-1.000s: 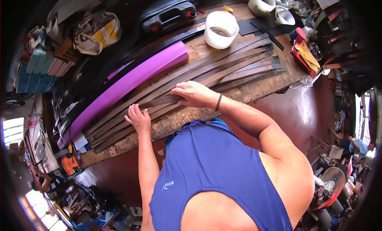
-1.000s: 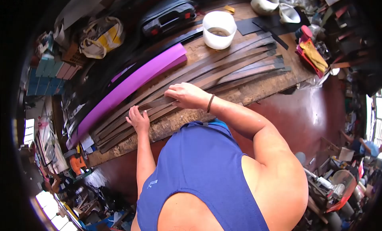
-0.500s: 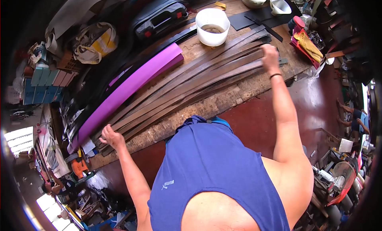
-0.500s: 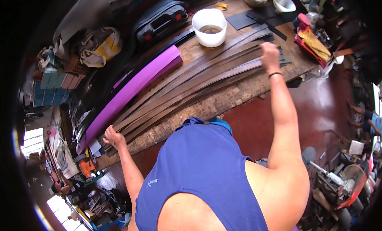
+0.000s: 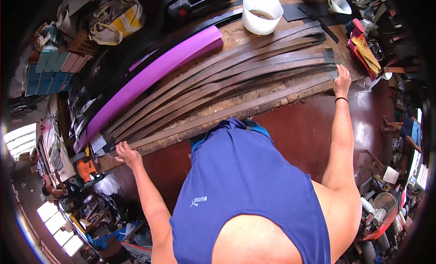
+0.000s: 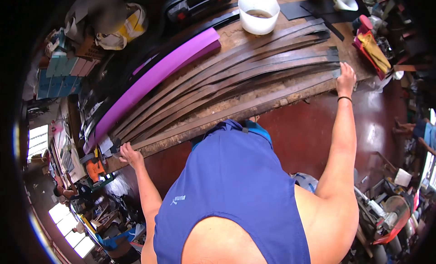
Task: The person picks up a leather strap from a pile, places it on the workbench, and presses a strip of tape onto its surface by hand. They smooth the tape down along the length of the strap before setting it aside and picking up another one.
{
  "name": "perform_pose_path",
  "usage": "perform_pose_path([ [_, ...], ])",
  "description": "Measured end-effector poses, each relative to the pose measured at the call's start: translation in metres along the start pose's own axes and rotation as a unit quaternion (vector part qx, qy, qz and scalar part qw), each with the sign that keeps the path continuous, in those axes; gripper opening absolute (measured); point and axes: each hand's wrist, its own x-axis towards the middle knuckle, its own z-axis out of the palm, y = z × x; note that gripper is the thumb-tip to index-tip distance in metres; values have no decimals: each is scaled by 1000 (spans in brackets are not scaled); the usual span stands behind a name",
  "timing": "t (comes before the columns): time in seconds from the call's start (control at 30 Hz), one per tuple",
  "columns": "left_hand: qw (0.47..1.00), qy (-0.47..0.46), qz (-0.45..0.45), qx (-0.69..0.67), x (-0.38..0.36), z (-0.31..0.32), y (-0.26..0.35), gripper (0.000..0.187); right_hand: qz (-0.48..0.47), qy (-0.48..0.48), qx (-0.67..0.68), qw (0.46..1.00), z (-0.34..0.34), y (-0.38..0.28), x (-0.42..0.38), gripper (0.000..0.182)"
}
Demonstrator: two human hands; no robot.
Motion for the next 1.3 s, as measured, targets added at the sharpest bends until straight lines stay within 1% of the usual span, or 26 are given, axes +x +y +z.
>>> perform_pose_path([
  [0.03, 1000, -16, 5, -5, -7, 9, 1, 46, 32, -37, -37, 998, 0, -5, -11, 52],
  [0.07, 999, -44, 15, -15, -13, 19, 1, 47, 82, -98, -82, 988, 4, -14, -23, 60],
  [0.1, 998, -48, 26, -14, -21, 28, 3, 48, 98, -131, -119, 979, 6, -22, -34, 62],
  [0.17, 997, -77, 7, -20, -31, 52, -1, 48, 151, -125, -96, 976, 1, -48, -52, 62],
  [0.2, 997, -70, 10, -19, -33, 55, -4, 48, 165, -118, -81, 976, -5, -63, -60, 67],
  [0.23, 998, -64, 11, -17, -34, 53, -5, 47, 173, -106, -68, 977, -18, -84, -70, 77],
  [0.33, 999, -37, 6, -33, -34, 28, -14, 44, 149, -50, -40, 987, -33, -122, -86, 86],
  [0.37, 999, -27, 5, -41, -32, 15, -17, 43, 129, -16, -31, 991, -38, -133, -89, 81],
  [0.4, 999, 16, 8, -51, -32, 6, -19, 41, 86, -13, 4, 996, -35, -134, -87, 76],
  [0.43, 998, 24, 17, -63, -31, -4, -21, 41, 43, -11, 39, 998, -32, -139, -87, 71],
  [0.5, 995, 42, 38, -87, -29, -23, -25, 40, 35, -19, 55, 998, -18, -162, -102, 63],
  [0.53, 991, 75, 56, -95, -26, -33, -23, 39, 26, -26, 98, 995, 1, -169, -112, 64],
  [0.57, 989, 81, 65, -108, -24, -43, -24, 39, 35, -65, 137, 988, 22, -176, -123, 69],
  [0.63, 984, 91, 81, -130, -19, -62, -32, 38, 98, -175, 131, 971, 14, -210, -141, 75],
  [0.67, 980, 115, 91, -134, -15, -68, -40, 38, 101, -195, 102, 970, 17, -216, -148, 76],
  [0.77, 983, 151, 68, -85, 0, -63, -89, 27, 94, -150, 101, 979, 19, -220, -157, 75],
  [0.8, 984, 154, 61, -65, 5, -57, -112, 23, 95, -152, 101, 979, 19, -220, -158, 74],
  [0.9, 989, 143, 30, -34, 14, -35, -171, 23, 91, -141, 99, 981, 20, -221, -160, 74],
  [0.93, 990, 137, 26, -4, 15, -22, -190, 28, 92, -139, 98, 981, 21, -221, -159, 74],
  [1.03, 993, 102, 5, 63, 15, 5, -207, 33, 96, -140, 94, 981, 21, -222, -160, 74],
  [1.07, 996, 43, -15, 72, 13, 19, -207, 35, 96, -144, 92, 981, 20, -223, -159, 74],
  [1.1, 994, -61, -43, 84, 12, 25, -201, 44, 96, -148, 91, 980, 19, -222, -159, 74],
  [1.17, 983, -104, -75, 132, 6, 46, -178, 59, 91, -151, 85, 981, 19, -221, -156, 74],
  [1.23, 968, -204, -107, 97, 6, 56, -156, 74, 85, -155, 75, 981, 17, -218, -157, 74],
  [1.27, 961, -235, -126, 69, 5, 67, -145, 79, 79, -157, 69, 982, 16, -216, -155, 74],
  [1.3, 957, -243, -154, 30, 2, 77, -130, 76, 70, -160, 65, 982, 16, -217, -154, 74],
])
